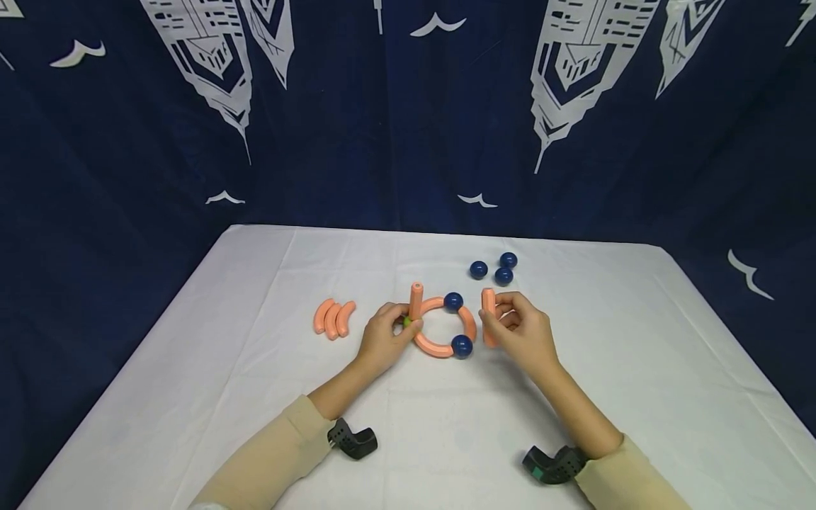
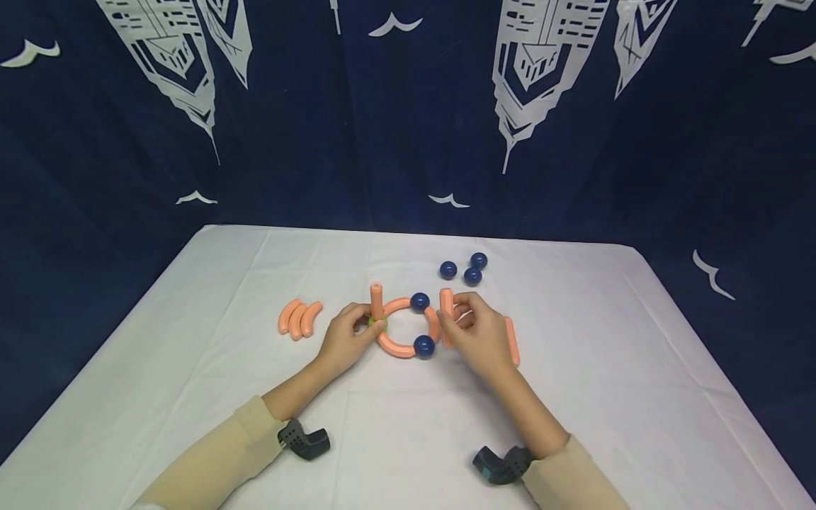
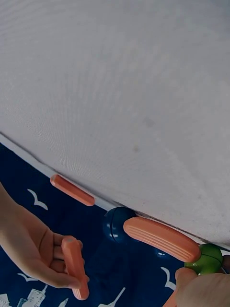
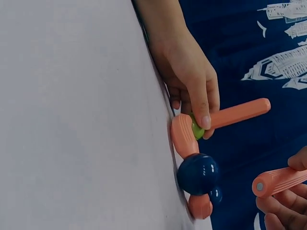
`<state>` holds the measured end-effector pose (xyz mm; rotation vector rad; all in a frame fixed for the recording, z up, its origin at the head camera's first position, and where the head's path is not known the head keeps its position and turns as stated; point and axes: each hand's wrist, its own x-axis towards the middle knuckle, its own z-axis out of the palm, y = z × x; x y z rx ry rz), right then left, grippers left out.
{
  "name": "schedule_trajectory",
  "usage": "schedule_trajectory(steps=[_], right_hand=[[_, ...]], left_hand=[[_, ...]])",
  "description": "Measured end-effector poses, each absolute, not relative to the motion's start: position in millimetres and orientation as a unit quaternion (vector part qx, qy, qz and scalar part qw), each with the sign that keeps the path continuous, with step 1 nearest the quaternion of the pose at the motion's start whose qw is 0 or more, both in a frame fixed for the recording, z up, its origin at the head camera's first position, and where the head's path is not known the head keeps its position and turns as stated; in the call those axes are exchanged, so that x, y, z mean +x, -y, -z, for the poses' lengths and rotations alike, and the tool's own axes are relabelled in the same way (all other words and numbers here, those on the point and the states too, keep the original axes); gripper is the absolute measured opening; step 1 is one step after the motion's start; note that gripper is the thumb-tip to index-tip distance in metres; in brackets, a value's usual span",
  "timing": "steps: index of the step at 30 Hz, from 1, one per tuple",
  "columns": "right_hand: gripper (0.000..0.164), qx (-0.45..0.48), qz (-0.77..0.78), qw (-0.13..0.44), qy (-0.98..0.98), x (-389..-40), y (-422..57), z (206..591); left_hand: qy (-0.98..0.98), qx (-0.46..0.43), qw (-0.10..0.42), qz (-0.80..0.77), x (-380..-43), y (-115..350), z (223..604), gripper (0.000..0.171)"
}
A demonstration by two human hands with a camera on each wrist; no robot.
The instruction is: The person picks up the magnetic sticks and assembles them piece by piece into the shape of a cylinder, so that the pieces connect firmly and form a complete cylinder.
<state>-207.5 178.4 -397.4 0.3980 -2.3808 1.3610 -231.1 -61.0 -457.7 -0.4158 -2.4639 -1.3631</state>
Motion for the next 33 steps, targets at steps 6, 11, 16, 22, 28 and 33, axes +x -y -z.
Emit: schedule_trajectory(steps=[6,11,16,22,28,33], right_hand=[[0.023,0.156,-0.494,0.182,0.836,-208.3,-170.3,400.9],[0.026,0.171,-0.479,0.19,0.84,-207.9,-166.2,404.1],[0.029,0.198,-0.455,0.202,0.844,-206.7,-163.8,406.2],[0.029,0.22,-0.456,0.22,0.834,-206.1,-162.5,409.1],[0.028,0.245,-0.475,0.209,0.819,-208.5,-161.9,418.4],[0.03,0.252,-0.452,0.197,0.832,-210.9,-163.2,430.6]], left_hand=[[0.857,-0.143,0.147,0.472,-231.7,61.1,457.9,0.022],[0.858,-0.142,0.147,0.471,-232.1,60.9,458.0,0.023],[0.858,-0.143,0.148,0.471,-232.1,61.4,458.2,0.023],[0.856,-0.146,0.149,0.473,-232.2,61.6,458.4,0.023],[0.857,-0.147,0.152,0.471,-232.8,62.0,459.4,0.023],[0.856,-0.149,0.152,0.472,-232.7,62.0,459.8,0.023]])
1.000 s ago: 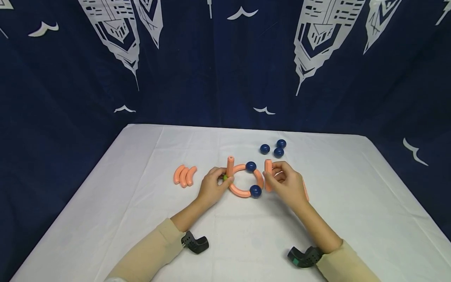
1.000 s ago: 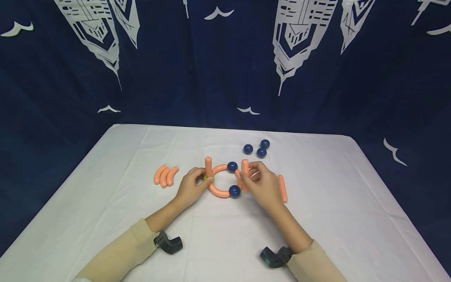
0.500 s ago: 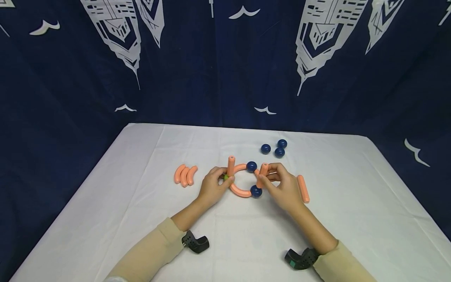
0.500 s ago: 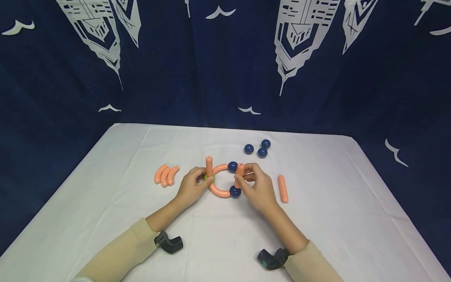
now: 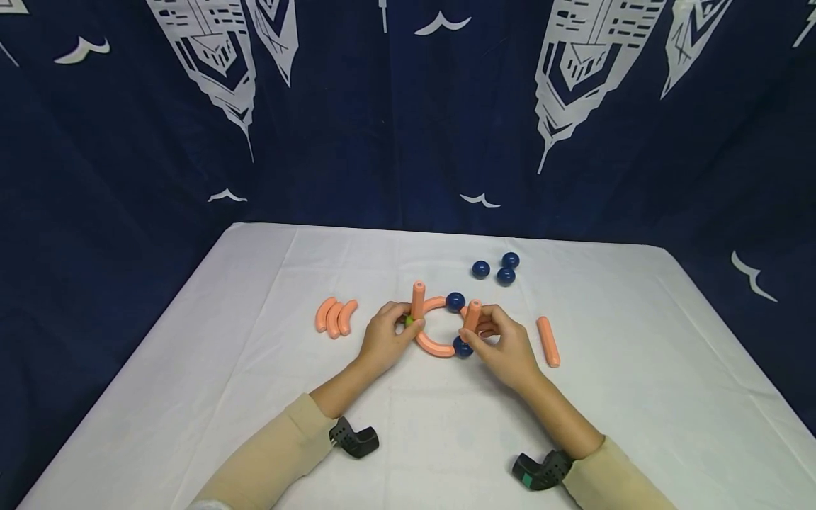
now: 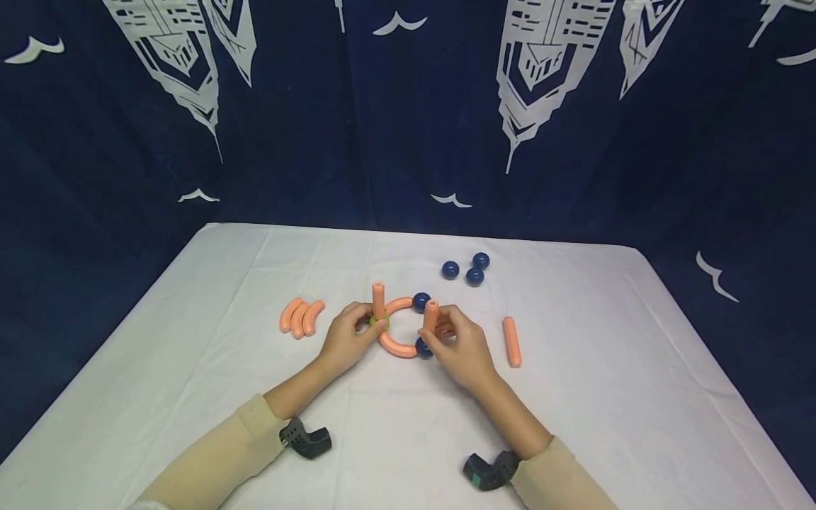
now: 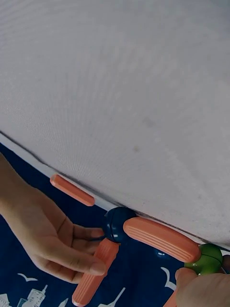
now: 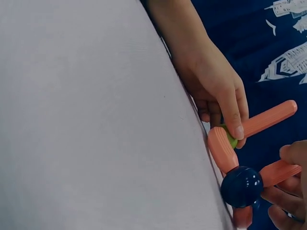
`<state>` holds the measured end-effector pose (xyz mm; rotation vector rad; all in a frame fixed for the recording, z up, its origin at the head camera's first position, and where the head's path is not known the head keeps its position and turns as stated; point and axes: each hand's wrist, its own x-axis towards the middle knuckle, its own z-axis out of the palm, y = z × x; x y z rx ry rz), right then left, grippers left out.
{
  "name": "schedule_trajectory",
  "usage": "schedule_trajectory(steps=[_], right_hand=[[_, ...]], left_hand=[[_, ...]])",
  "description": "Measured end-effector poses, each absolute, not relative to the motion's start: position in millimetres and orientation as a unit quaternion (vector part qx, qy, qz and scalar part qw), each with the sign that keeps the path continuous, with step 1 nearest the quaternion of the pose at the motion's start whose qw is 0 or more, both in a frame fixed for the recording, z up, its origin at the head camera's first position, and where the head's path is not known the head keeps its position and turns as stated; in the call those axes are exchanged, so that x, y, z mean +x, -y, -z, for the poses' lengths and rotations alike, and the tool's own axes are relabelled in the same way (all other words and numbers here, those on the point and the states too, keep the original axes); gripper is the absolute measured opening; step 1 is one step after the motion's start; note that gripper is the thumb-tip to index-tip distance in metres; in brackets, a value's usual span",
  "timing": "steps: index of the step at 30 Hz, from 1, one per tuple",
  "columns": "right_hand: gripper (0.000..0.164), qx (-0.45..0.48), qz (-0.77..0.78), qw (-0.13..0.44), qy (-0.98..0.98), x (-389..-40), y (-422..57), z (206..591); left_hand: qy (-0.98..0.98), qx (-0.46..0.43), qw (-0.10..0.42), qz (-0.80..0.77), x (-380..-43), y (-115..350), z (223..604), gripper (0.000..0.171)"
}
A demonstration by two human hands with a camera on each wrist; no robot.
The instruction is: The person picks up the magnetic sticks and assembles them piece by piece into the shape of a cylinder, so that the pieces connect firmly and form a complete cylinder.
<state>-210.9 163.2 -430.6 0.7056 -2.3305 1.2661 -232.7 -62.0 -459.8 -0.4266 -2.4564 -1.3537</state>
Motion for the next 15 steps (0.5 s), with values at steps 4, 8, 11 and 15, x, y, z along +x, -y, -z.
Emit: schedule_trajectory(steps=[4,8,11,15], right_hand=[[0.024,0.257,-0.407,0.206,0.852,-214.3,-165.5,437.8],[0.022,0.268,-0.381,0.199,0.862,-216.3,-167.6,443.7],[0.021,0.272,-0.381,0.19,0.863,-215.7,-168.3,446.5],[0.021,0.273,-0.39,0.189,0.859,-215.3,-167.8,447.4]], left_hand=[[0.855,-0.151,0.154,0.472,-233.5,61.7,459.0,0.024],[0.854,-0.151,0.154,0.473,-232.6,61.6,458.6,0.024],[0.855,-0.151,0.151,0.473,-231.2,61.7,458.7,0.025],[0.857,-0.151,0.148,0.47,-230.3,62.3,458.2,0.026]])
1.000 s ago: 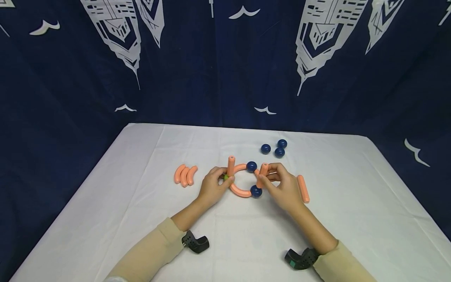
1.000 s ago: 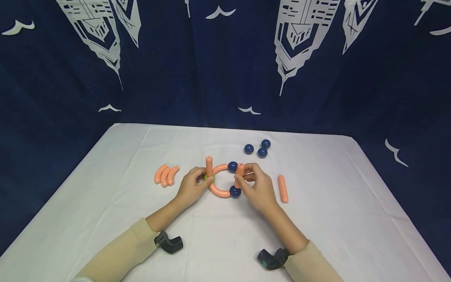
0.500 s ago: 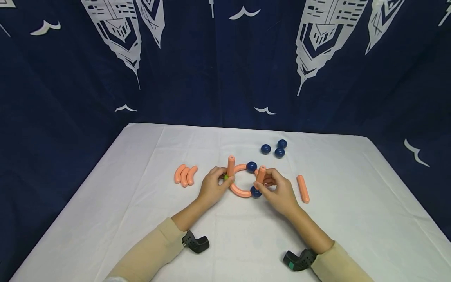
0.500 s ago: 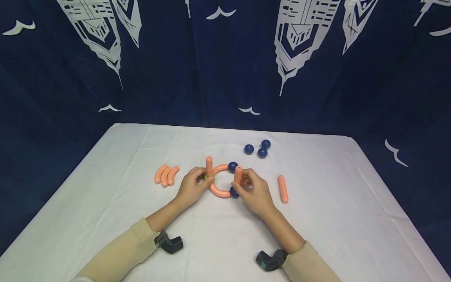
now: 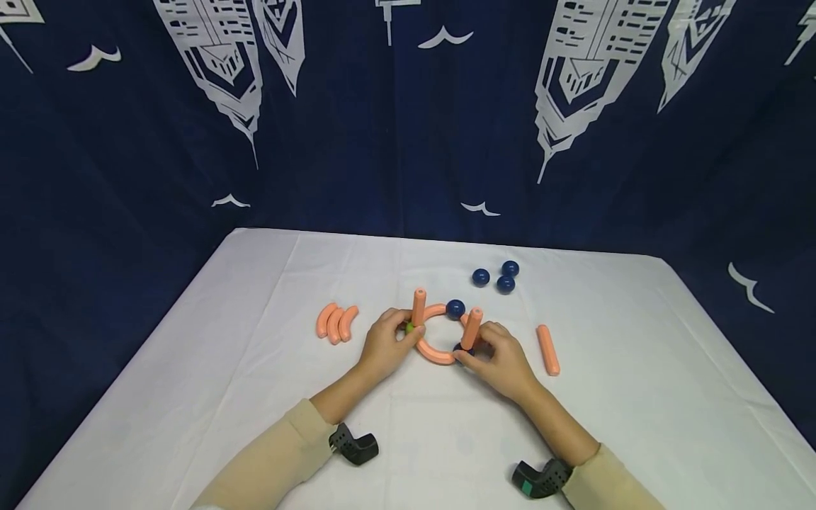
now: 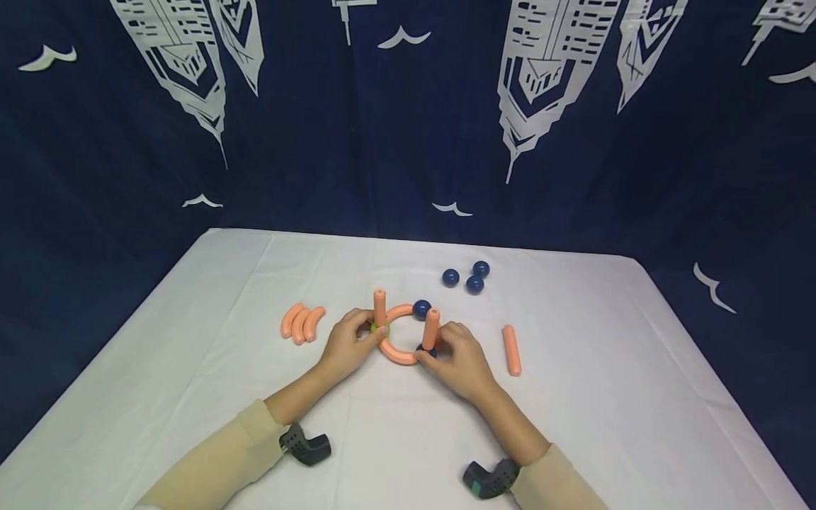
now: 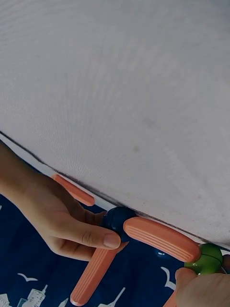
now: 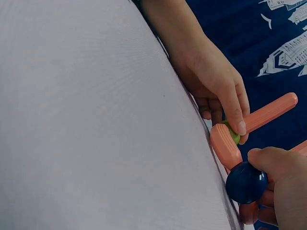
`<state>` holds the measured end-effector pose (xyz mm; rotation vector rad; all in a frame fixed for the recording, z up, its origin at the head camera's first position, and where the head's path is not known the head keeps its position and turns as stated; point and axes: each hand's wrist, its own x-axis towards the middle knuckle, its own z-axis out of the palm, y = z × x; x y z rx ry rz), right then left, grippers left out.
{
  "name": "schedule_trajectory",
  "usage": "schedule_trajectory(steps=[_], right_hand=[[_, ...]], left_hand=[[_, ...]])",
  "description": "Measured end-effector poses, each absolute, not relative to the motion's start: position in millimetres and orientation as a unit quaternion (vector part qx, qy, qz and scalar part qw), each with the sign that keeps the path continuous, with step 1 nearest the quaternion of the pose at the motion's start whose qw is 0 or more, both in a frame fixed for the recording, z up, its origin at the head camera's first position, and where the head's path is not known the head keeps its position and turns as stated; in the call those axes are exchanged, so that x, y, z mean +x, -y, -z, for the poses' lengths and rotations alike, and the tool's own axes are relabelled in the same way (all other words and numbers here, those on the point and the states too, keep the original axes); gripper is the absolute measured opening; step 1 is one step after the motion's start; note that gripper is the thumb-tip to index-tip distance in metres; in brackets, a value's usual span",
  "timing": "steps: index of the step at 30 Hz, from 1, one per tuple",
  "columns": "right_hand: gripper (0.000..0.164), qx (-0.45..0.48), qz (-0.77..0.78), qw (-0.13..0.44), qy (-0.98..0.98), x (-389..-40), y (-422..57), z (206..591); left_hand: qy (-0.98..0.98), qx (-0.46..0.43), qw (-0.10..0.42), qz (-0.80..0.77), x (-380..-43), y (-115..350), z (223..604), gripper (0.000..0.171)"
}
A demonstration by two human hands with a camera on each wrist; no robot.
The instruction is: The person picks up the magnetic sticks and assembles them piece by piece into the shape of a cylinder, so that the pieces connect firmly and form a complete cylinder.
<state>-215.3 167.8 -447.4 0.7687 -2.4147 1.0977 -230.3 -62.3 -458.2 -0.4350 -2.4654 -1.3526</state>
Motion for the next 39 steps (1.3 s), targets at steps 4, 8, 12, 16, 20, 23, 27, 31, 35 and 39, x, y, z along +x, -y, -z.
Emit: schedule_trajectory(steps=[4,8,12,16,20,23,27,31,35,39], right_hand=[[0.021,0.274,-0.407,0.186,0.851,-215.8,-167.4,450.3],[0.022,0.277,-0.419,0.182,0.845,-216.5,-167.1,452.7],[0.024,0.276,-0.428,0.175,0.843,-215.7,-167.1,454.3],[0.023,0.262,-0.452,0.155,0.839,-213.7,-166.0,453.6],[0.022,0.267,-0.467,0.16,0.827,-208.6,-162.3,446.3],[0.022,0.281,-0.461,0.173,0.824,-200.7,-158.7,432.7],[0.022,0.282,-0.458,0.169,0.826,-200.1,-159.9,430.0],[0.023,0.275,-0.466,0.148,0.828,-210.2,-166.1,450.6],[0.023,0.283,-0.468,0.132,0.826,-211.1,-165.5,455.6],[0.022,0.306,-0.453,0.128,0.828,-210.5,-162.8,455.0]], left_hand=[[0.856,-0.149,0.149,0.472,-228.7,63.2,458.7,0.025],[0.856,-0.146,0.148,0.474,-228.0,63.8,459.6,0.024],[0.857,-0.144,0.144,0.474,-228.1,63.6,460.4,0.025],[0.855,-0.146,0.145,0.475,-228.5,63.9,460.4,0.026],[0.854,-0.151,0.15,0.475,-229.4,63.7,460.1,0.025],[0.852,-0.156,0.157,0.474,-231.3,62.8,459.4,0.025],[0.851,-0.153,0.161,0.477,-234.1,61.1,458.9,0.027],[0.845,-0.118,0.167,0.495,-233.9,60.2,458.3,0.028],[0.838,-0.095,0.187,0.504,-233.0,61.9,458.0,0.024],[0.833,-0.089,0.194,0.51,-232.8,64.1,460.2,0.018]])
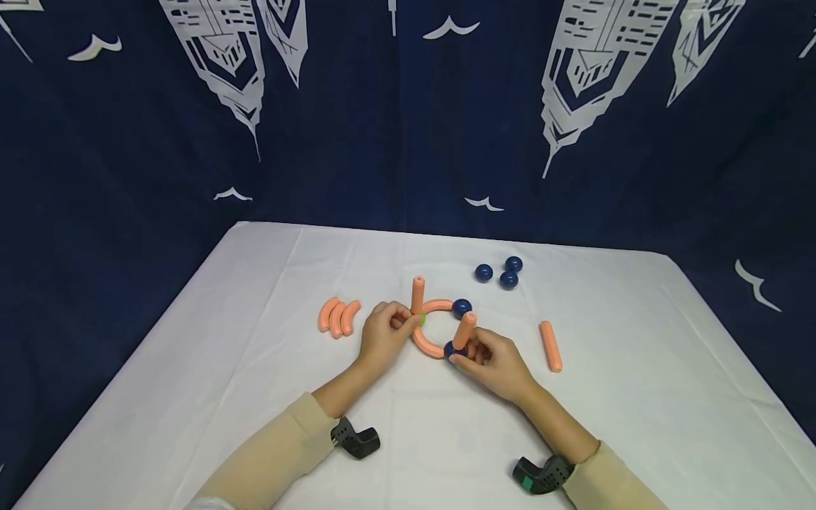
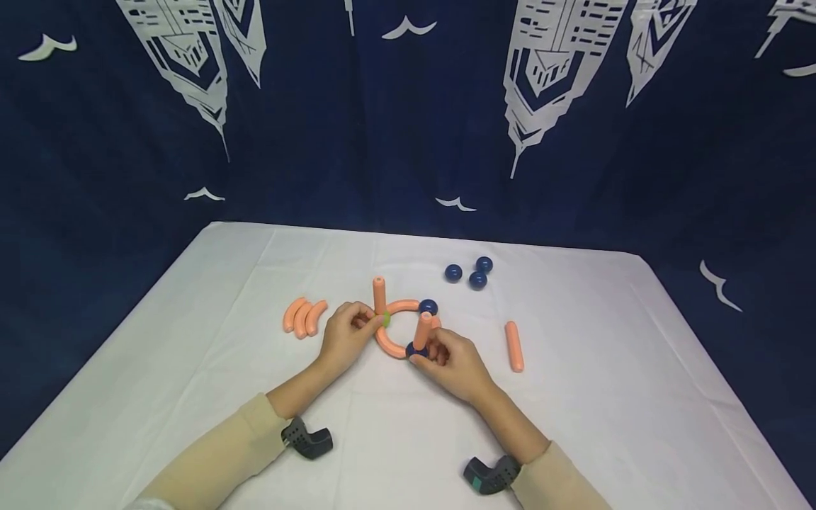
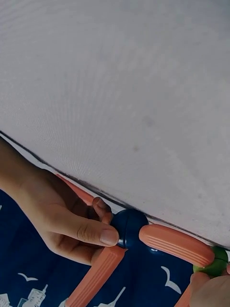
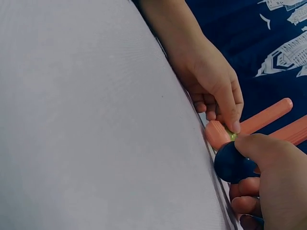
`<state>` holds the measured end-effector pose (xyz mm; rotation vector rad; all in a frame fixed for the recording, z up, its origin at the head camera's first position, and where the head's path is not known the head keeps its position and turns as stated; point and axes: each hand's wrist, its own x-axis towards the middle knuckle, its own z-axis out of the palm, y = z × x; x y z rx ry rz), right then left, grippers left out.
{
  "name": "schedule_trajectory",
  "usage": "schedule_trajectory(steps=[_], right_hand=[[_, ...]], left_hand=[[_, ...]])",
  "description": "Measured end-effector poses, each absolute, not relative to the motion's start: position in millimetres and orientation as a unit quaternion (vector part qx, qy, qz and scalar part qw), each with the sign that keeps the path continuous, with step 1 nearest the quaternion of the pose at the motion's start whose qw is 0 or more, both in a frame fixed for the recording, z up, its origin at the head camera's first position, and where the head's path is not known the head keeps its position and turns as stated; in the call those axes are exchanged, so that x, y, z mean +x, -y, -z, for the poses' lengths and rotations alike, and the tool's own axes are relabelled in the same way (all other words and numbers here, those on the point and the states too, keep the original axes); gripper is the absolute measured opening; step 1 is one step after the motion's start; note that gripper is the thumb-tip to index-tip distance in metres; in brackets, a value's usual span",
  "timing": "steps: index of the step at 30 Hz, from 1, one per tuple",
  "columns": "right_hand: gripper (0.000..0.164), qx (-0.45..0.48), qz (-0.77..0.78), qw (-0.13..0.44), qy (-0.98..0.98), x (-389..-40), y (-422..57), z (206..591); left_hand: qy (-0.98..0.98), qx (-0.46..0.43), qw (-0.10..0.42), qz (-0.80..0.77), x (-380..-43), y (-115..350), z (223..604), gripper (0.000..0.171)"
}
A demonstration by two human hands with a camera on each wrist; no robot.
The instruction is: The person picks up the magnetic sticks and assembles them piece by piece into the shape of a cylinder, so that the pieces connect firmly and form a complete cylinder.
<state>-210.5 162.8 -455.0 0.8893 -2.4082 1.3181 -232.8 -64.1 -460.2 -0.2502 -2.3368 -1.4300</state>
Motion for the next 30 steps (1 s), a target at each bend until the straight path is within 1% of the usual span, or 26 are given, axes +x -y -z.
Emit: schedule_trajectory(steps=[5,7,14,22,25,30], right_hand=[[0.023,0.322,-0.441,0.14,0.826,-210.7,-162.7,455.4],[0.022,0.327,-0.44,0.146,0.824,-211.0,-162.6,455.8],[0.022,0.342,-0.429,0.165,0.819,-210.7,-161.9,456.3],[0.025,0.35,-0.408,0.163,0.827,-209.1,-161.2,455.2],[0.026,0.354,-0.408,0.164,0.826,-209.2,-161.4,455.3],[0.023,0.352,-0.428,0.188,0.811,-211.8,-162.4,457.5]], left_hand=[[0.829,-0.099,0.19,0.516,-231.8,63.7,460.3,0.009],[0.836,-0.107,0.188,0.504,-231.5,63.6,459.7,0.008],[0.863,-0.138,0.169,0.455,-231.2,64.2,460.1,0.02],[0.88,-0.167,0.147,0.42,-231.9,64.4,460.8,0.031],[0.869,-0.164,0.157,0.439,-230.9,63.4,459.6,0.028],[0.827,-0.179,0.201,0.493,-228.9,61.6,457.6,0.014]])
